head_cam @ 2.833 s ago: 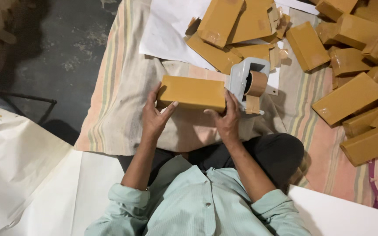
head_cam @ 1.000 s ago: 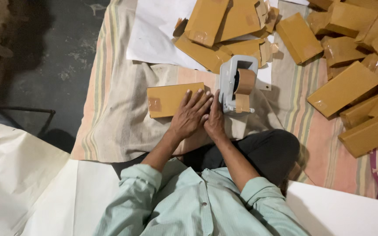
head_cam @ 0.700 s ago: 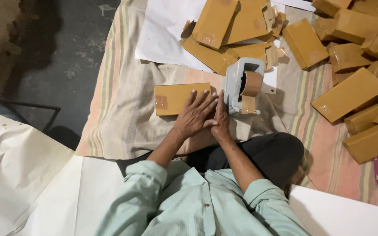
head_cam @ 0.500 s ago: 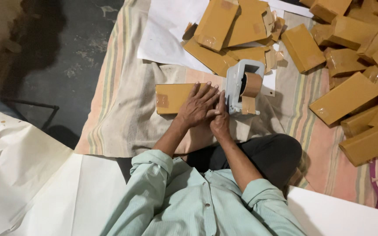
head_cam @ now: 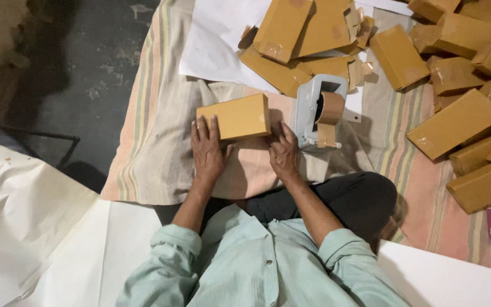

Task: The person sits on a mat and repeatedly folds the flaps of small cardboard boxes, then uses a tape dispenser to apply adhesive tape to seal them. Sealed boxes are placed into a pile nearby.

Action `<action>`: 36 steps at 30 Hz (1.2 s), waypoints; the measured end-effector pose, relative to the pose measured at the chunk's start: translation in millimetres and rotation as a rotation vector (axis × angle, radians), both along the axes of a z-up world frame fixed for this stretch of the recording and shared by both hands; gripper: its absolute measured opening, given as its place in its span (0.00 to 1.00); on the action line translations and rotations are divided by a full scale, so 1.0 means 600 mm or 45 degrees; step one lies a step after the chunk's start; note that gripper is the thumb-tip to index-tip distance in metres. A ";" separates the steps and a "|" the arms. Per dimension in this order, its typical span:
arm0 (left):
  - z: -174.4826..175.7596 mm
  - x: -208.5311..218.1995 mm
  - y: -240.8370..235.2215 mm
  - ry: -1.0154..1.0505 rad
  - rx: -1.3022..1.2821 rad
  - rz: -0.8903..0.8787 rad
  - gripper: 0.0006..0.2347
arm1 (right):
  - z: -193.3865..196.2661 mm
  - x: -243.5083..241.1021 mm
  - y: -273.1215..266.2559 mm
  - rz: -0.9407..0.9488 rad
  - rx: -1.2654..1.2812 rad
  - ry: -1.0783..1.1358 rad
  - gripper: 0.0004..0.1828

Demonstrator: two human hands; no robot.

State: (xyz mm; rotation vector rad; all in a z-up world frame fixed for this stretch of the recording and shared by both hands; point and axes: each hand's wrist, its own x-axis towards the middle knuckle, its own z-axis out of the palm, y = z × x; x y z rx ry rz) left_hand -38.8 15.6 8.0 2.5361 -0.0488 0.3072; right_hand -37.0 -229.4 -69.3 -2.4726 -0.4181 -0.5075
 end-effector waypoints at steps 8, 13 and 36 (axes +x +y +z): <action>0.018 0.039 -0.040 -0.101 0.248 -0.189 0.30 | 0.065 -0.036 0.040 -0.046 0.157 0.270 0.11; 0.008 0.050 -0.035 -0.038 0.199 -0.227 0.30 | 0.134 -0.056 0.040 -0.105 0.184 0.138 0.20; -0.019 0.030 -0.020 0.025 -0.359 -0.154 0.41 | 0.113 0.098 0.040 -0.101 -0.345 0.316 0.43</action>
